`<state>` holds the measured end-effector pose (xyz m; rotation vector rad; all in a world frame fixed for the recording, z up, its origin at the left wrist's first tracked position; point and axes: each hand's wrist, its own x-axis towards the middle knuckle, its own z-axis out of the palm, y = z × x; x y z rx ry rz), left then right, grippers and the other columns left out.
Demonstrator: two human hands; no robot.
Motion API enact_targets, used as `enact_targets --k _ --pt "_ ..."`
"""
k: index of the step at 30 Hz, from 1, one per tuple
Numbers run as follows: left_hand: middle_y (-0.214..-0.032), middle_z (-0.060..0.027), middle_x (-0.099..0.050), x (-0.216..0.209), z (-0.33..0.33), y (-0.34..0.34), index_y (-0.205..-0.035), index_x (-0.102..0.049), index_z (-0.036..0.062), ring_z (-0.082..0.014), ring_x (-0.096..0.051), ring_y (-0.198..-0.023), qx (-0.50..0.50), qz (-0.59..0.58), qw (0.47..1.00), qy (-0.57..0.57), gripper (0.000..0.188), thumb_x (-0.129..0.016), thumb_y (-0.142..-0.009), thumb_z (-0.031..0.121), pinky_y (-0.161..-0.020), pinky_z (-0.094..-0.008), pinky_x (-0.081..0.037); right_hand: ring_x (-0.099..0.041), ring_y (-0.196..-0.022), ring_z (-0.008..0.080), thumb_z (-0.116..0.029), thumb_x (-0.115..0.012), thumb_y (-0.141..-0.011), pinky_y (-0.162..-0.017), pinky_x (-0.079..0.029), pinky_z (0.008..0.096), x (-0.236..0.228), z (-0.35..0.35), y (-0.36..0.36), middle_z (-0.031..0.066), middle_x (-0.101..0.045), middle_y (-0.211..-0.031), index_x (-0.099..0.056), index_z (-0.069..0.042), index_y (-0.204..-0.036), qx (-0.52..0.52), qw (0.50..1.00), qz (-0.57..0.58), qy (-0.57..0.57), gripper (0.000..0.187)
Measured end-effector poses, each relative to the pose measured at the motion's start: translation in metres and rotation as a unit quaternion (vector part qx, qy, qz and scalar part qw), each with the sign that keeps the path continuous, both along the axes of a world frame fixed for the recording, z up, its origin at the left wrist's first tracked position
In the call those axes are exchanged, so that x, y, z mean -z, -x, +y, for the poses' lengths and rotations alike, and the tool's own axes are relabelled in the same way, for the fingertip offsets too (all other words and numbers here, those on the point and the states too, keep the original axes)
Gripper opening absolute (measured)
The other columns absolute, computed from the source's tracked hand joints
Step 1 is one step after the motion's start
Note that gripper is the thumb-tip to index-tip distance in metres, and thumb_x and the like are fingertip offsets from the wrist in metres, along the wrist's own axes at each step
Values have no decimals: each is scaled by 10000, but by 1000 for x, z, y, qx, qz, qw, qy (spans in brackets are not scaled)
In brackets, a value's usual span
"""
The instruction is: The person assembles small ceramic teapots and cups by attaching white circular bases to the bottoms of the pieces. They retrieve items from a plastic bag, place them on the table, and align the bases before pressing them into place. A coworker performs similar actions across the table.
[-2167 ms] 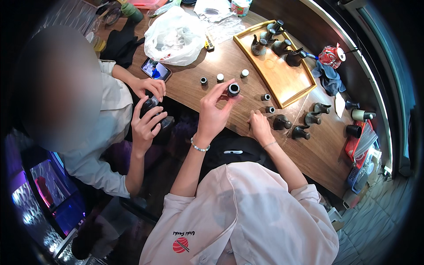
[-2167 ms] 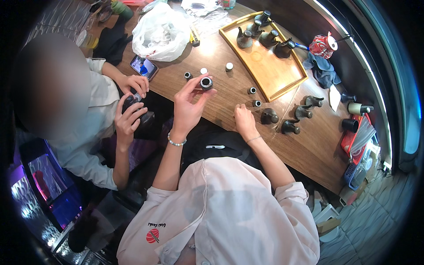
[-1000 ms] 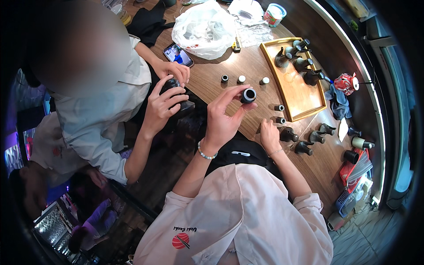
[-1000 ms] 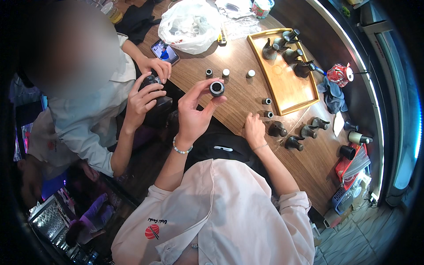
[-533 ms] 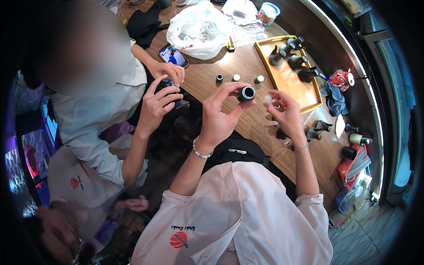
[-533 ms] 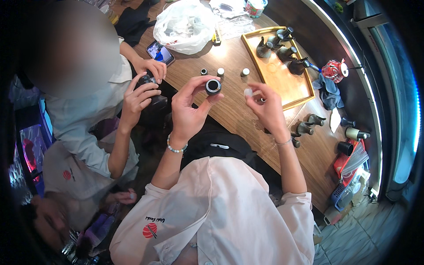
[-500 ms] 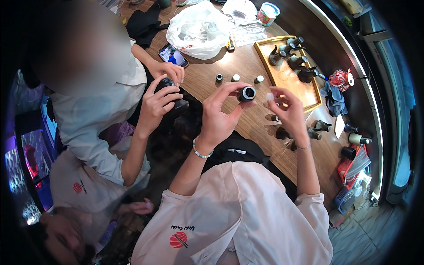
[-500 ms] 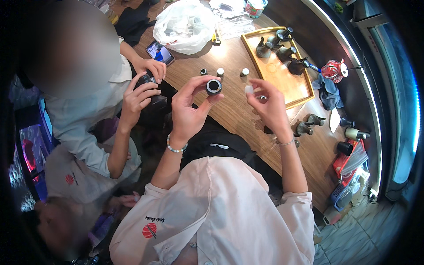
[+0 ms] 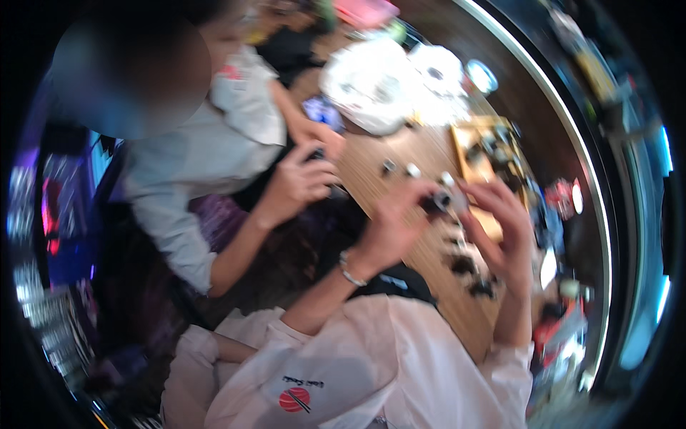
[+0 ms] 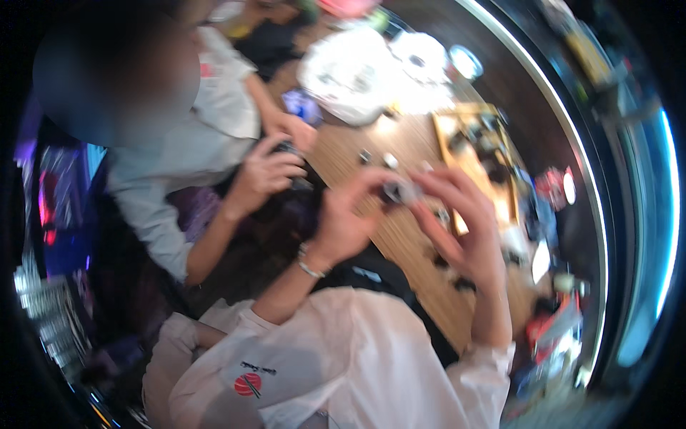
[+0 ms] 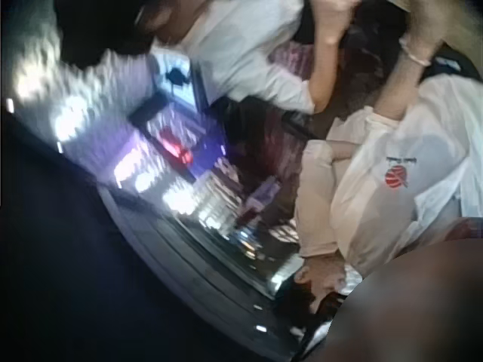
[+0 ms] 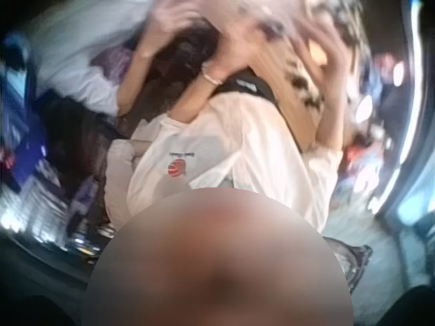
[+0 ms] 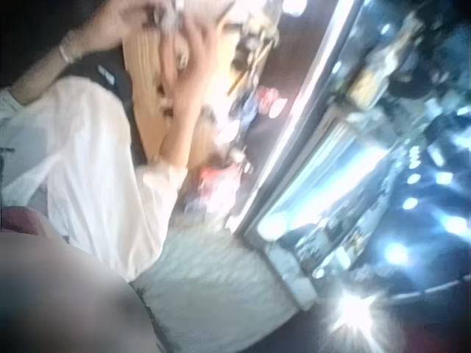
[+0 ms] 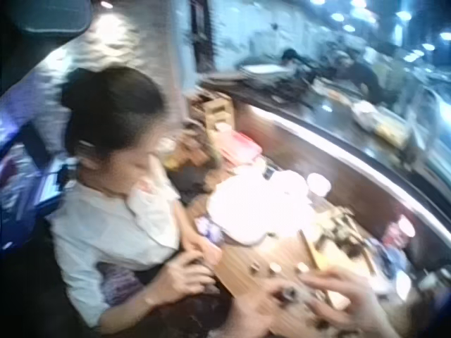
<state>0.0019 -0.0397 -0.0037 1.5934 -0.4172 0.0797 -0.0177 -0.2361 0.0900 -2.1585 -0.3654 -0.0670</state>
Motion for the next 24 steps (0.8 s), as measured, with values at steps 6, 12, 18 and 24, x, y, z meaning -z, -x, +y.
enact_targets --k 6,12,18,24 --pt "-1056 -137 -685 22 -13 -4 -1157 -666 -3 -323 -685 -959 0 -49 997 56 380 -826 -813 23 -869 -410 -538 -682 -1086 269 50 -667 -935 -910 -557 338 23 -2 3 165 -667 -1193 -701 22 -1307 36 999 -30 -24 375" --pt "-1068 -174 -701 23 -16 7 -1116 -663 -41 -362 -686 -1034 -24 -41 997 55 325 -801 -834 40 -882 -439 -534 -701 -869 207 -11 -767 -946 -644 -543 270 1 7 -7 160 -709 -1121 -756 62 -1177 -60 982 -147 104 242" --pt "-1016 -172 -738 3 5 6 -1143 -686 -59 -314 -710 -910 -7 0 998 66 317 -790 -857 29 -847 -413 -539 -728 -948 258 -9 -769 -933 -704 -609 328 -6 11 -23 191 -706 -1183 -746 71 -1172 -117 959 -196 166 253" --pt "-1010 -155 -748 -1 8 5 -1141 -694 -54 -280 -714 -851 -15 -13 995 96 320 -816 -870 66 -774 -386 -563 -730 -910 263 -8 -760 -931 -686 -609 330 -26 19 -33 190 -708 -1156 -742 43 -1205 -161 949 -187 198 279"
